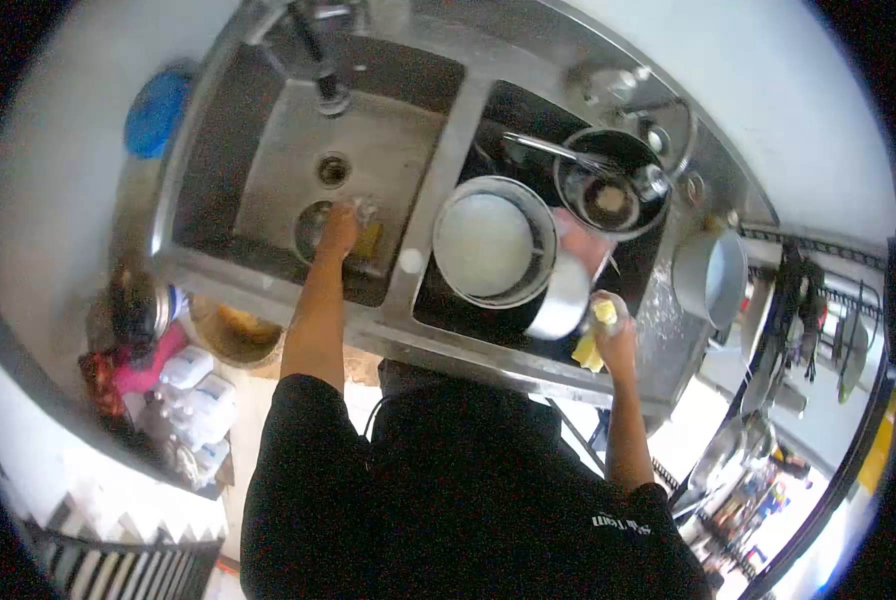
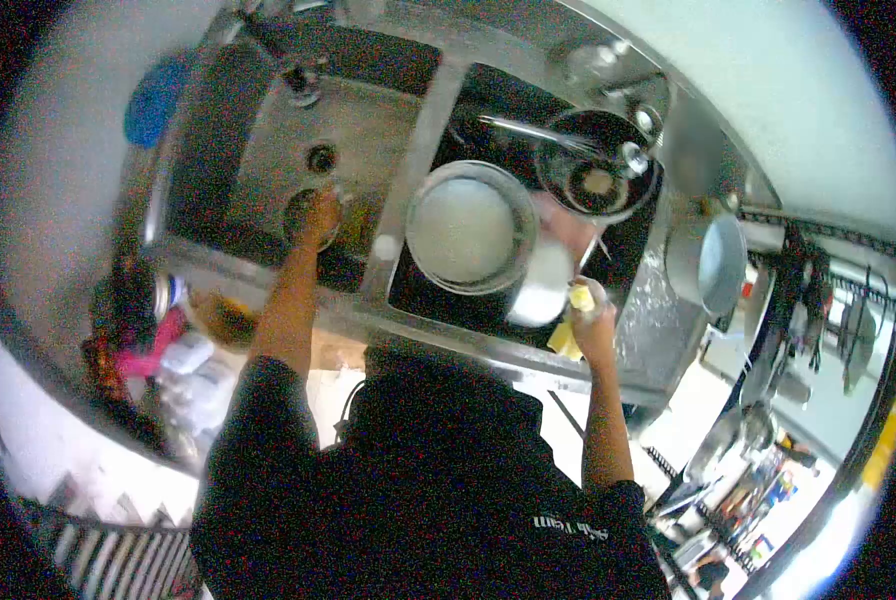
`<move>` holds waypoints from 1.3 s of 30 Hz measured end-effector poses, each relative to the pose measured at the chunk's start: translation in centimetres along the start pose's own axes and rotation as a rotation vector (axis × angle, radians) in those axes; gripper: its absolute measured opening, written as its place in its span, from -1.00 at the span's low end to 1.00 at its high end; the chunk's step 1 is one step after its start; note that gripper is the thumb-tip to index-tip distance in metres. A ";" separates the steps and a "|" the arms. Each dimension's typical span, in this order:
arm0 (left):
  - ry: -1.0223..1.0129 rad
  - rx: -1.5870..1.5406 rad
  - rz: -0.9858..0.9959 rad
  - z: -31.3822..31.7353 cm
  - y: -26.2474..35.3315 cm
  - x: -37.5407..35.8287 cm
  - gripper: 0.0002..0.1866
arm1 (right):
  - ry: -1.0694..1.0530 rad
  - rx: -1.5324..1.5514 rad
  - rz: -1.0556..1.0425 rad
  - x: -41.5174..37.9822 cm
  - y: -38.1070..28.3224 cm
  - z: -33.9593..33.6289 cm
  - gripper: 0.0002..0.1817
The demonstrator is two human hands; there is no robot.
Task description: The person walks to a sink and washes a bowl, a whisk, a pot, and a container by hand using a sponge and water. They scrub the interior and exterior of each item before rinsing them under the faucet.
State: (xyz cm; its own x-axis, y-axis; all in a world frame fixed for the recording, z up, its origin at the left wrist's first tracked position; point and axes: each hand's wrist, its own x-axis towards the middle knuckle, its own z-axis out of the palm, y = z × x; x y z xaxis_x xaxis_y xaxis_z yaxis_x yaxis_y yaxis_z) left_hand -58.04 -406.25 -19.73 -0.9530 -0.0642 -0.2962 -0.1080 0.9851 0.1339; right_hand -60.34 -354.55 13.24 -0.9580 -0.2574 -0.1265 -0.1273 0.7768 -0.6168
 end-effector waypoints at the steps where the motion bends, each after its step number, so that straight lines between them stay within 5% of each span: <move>1: -0.039 -0.085 -0.038 1.2 0.4 0.5 -0.52 | -0.010 -0.011 0.040 -0.4 0.6 0.1 -0.69; 5: -0.377 -0.237 -0.158 9.0 1.4 3.2 -0.54 | 0.083 -0.116 0.068 -2.3 5.3 1.2 -0.60; 6: -0.503 -0.224 -0.196 10.8 1.5 3.8 -0.55 | 0.072 0.113 0.191 -2.1 5.3 0.8 -0.59; 8: -0.461 -0.123 -0.077 10.7 1.9 4.2 -0.56 | 0.298 0.013 0.356 -2.6 9.3 2.6 -0.59; 9: -0.441 -0.072 -0.022 10.5 1.9 4.1 -0.57 | 0.395 0.092 0.403 -2.2 9.8 2.9 -0.59; 10: -0.417 -0.021 0.032 10.1 1.8 4.2 -0.57 | 0.377 0.571 0.533 -2.2 10.2 2.8 -0.64; 15: 0.290 -0.535 -0.210 -15.1 14.2 -1.8 -0.56 | 0.413 1.146 0.915 2.4 4.8 0.7 -0.52; 17: 0.363 -0.585 -0.161 -19.9 19.5 -3.3 -0.55 | 0.429 1.044 0.674 4.1 2.0 1.1 -0.42; 21: 0.223 -0.510 -0.182 -19.2 22.9 -1.9 -0.64 | 0.141 0.848 0.339 5.8 -0.8 2.9 -0.21; 23: 0.133 -0.549 -0.242 -19.5 23.0 -0.7 -0.61 | 0.200 0.326 0.060 7.0 -0.5 4.3 -0.19; 39: 0.288 -0.281 -0.044 -30.3 30.1 -4.8 -0.61 | 0.325 0.461 0.268 2.8 7.4 1.8 -0.31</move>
State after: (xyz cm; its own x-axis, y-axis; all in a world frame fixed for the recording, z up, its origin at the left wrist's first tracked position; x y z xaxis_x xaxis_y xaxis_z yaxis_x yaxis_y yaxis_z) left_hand -65.25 -381.09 14.37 -0.9818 -0.1864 -0.0354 -0.1852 0.9011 0.3921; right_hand -63.51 -350.55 6.98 -0.9797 0.1568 -0.1251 0.1830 0.4432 -0.8775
